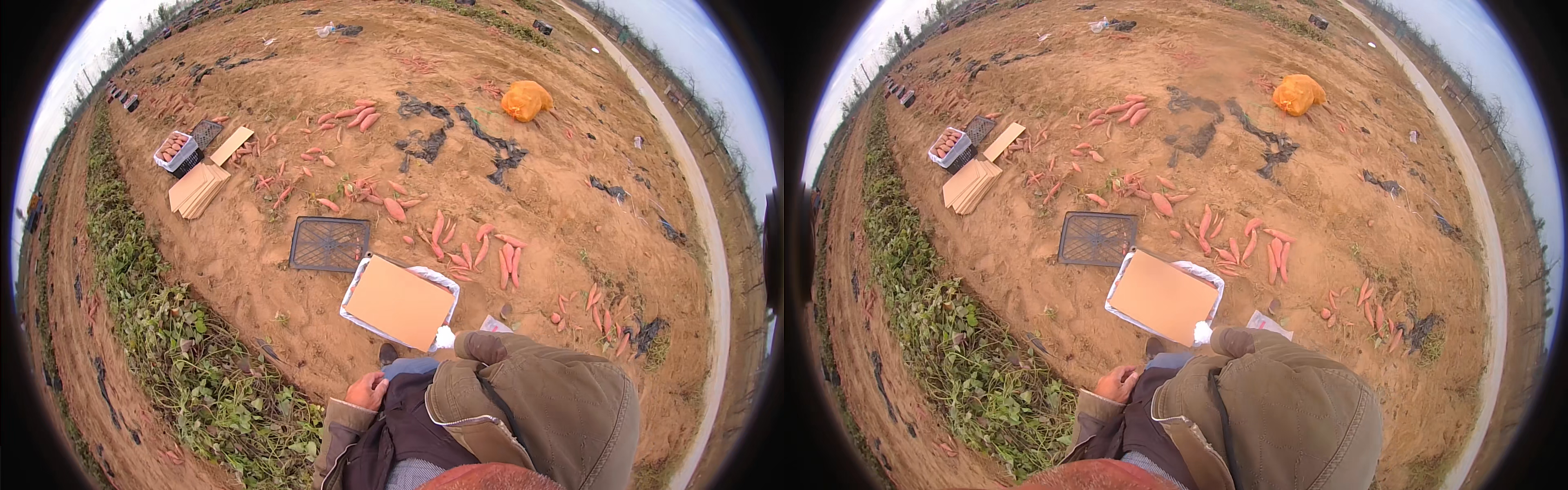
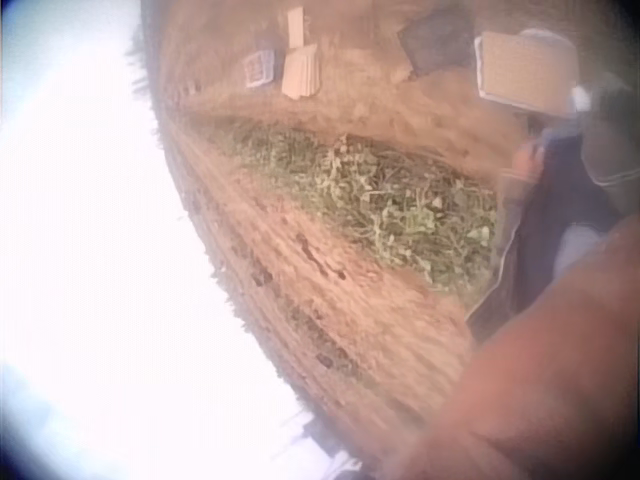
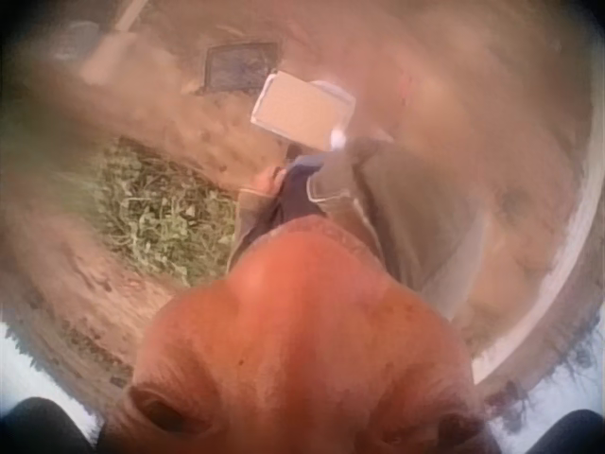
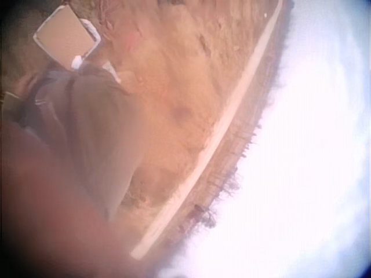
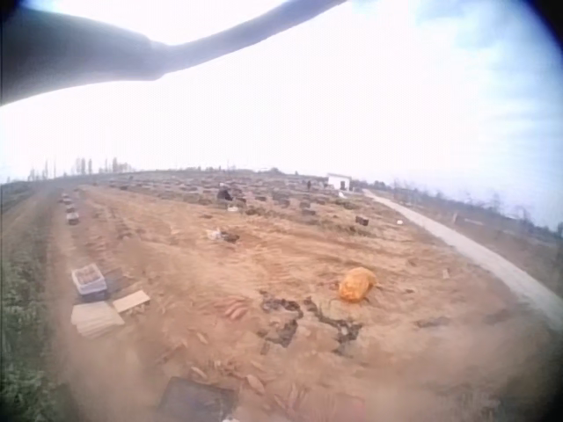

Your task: The person opens a plastic bag, removes zip ties, places a cardboard sheet into a white plastic crate, and secures a black plastic lid using zip ties. The person squats and works on their lap while fastening the lid.

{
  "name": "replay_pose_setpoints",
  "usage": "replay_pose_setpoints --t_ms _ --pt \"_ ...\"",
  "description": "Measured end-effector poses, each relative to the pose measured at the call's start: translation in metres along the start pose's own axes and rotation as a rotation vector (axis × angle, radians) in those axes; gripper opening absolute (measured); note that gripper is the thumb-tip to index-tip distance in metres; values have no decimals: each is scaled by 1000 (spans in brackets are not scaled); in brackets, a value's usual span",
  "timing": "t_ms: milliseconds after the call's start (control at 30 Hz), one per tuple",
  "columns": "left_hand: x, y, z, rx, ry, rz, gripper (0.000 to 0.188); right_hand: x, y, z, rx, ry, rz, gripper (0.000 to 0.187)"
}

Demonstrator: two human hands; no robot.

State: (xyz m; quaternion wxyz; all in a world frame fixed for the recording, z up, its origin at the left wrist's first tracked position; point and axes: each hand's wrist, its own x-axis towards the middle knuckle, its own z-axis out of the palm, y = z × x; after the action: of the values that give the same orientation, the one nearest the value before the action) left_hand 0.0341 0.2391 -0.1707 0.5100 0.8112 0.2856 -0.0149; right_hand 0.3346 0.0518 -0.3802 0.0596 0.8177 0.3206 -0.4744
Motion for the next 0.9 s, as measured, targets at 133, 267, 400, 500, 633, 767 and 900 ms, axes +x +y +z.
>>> replay_pose_setpoints --t_ms 133,267,400,500,633,767,900 --pt "27 5 -56 74 -83 -77 41 38 -67 -41 80 62 -114 68" --pt "67 19 -79 114 -186 12 40 59 -95 -76 164 145 -141 74" --pt "92 22 -88 99 -293 86 39 69 -68 -83 246 247 -32 81" --pt "108 19 -99 155 -365 198 38 55 -30 -71 316 137 215 84" --pt "129 19 -116 144 -489 286 37 16 -10 -33 188 51 305 85" --pt "147 21 -140 151 -651 353 40 -14 -36 1 -13 11 304 86" --pt "158 20 -169 171 -750 437 40 -22 -91 35 -235 8 282 88"
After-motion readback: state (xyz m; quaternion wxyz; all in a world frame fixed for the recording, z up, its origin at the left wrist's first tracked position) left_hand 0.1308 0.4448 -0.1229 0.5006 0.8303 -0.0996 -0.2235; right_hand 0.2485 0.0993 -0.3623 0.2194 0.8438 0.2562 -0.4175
